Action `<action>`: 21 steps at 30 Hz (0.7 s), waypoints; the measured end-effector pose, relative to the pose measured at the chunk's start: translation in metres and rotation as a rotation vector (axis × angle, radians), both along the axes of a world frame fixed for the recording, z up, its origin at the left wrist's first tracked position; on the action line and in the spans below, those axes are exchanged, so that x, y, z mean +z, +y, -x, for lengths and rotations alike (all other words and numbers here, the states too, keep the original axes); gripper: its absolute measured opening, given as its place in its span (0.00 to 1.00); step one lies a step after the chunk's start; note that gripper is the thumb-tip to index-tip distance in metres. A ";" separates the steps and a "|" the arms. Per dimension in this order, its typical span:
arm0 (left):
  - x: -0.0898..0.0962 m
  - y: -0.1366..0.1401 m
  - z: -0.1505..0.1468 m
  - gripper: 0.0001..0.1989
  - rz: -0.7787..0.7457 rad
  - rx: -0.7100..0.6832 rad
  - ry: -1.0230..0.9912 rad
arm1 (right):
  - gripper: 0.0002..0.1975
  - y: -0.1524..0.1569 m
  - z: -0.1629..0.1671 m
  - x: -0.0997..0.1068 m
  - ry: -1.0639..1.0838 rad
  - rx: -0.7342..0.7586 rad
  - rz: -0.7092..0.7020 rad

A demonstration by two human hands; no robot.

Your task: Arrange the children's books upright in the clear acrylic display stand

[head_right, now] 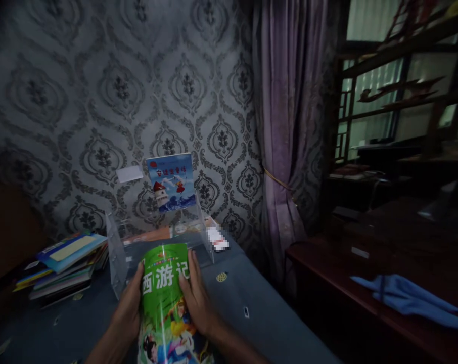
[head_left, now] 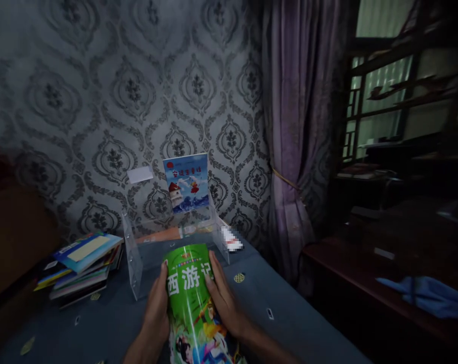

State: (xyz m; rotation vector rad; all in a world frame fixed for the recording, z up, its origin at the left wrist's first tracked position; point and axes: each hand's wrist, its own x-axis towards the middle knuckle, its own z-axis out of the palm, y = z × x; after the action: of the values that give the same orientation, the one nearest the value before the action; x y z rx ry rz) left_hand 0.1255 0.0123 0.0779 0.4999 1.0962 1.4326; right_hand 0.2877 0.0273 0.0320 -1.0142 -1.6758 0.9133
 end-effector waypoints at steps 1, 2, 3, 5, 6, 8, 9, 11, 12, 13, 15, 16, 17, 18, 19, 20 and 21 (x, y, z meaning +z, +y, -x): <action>0.002 -0.001 0.001 0.20 -0.051 0.042 0.043 | 0.39 0.001 0.001 0.004 0.032 -0.027 -0.007; 0.003 -0.001 0.002 0.19 -0.098 0.082 0.089 | 0.39 0.001 0.001 0.007 0.060 -0.054 -0.006; 0.003 -0.002 0.004 0.18 -0.137 0.114 0.129 | 0.39 0.001 0.002 0.009 0.089 -0.073 0.001; 0.000 -0.003 0.007 0.20 -0.206 0.142 0.181 | 0.38 0.000 0.003 0.010 0.159 -0.091 0.009; -0.001 -0.004 0.008 0.22 -0.242 0.137 0.190 | 0.38 -0.002 0.004 0.009 0.204 -0.089 0.007; -0.004 -0.007 0.010 0.30 -0.299 0.115 0.191 | 0.38 -0.007 0.005 0.007 0.305 -0.086 -0.002; -0.005 -0.008 0.011 0.34 -0.320 0.106 0.192 | 0.38 -0.011 0.005 0.006 0.345 -0.090 -0.005; -0.007 -0.014 0.011 0.38 -0.334 0.107 0.208 | 0.38 -0.018 0.004 0.005 0.386 -0.105 -0.005; -0.008 -0.018 0.011 0.38 -0.324 0.114 0.224 | 0.38 -0.022 0.003 0.005 0.393 -0.110 -0.004; -0.010 -0.022 0.011 0.36 -0.306 0.128 0.245 | 0.38 -0.026 0.002 0.005 0.396 -0.104 0.002; -0.015 -0.033 0.012 0.32 -0.258 0.177 0.297 | 0.37 -0.035 -0.001 0.004 0.399 -0.075 0.018; -0.018 -0.039 0.013 0.31 -0.236 0.201 0.325 | 0.36 -0.040 -0.003 0.002 0.393 -0.059 0.027; -0.021 -0.044 0.014 0.31 -0.223 0.222 0.351 | 0.36 -0.046 -0.005 -0.001 0.378 -0.052 0.039; -0.023 -0.050 0.016 0.31 -0.218 0.234 0.376 | 0.35 -0.051 -0.007 -0.004 0.355 -0.055 0.055; -0.025 -0.055 0.019 0.32 -0.217 0.232 0.402 | 0.34 -0.057 -0.011 -0.008 0.322 -0.066 0.075; -0.027 -0.060 0.022 0.33 -0.215 0.219 0.433 | 0.34 -0.062 -0.015 -0.013 0.280 -0.085 0.099; -0.028 -0.064 0.025 0.33 -0.211 0.196 0.468 | 0.33 -0.067 -0.021 -0.018 0.235 -0.104 0.127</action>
State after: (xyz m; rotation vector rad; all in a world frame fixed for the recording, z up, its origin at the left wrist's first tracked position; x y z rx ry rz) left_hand 0.1007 -0.0520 0.0498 0.9328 1.3981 1.6598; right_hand 0.3083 -0.0401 0.0143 -1.0255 -1.3716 1.0372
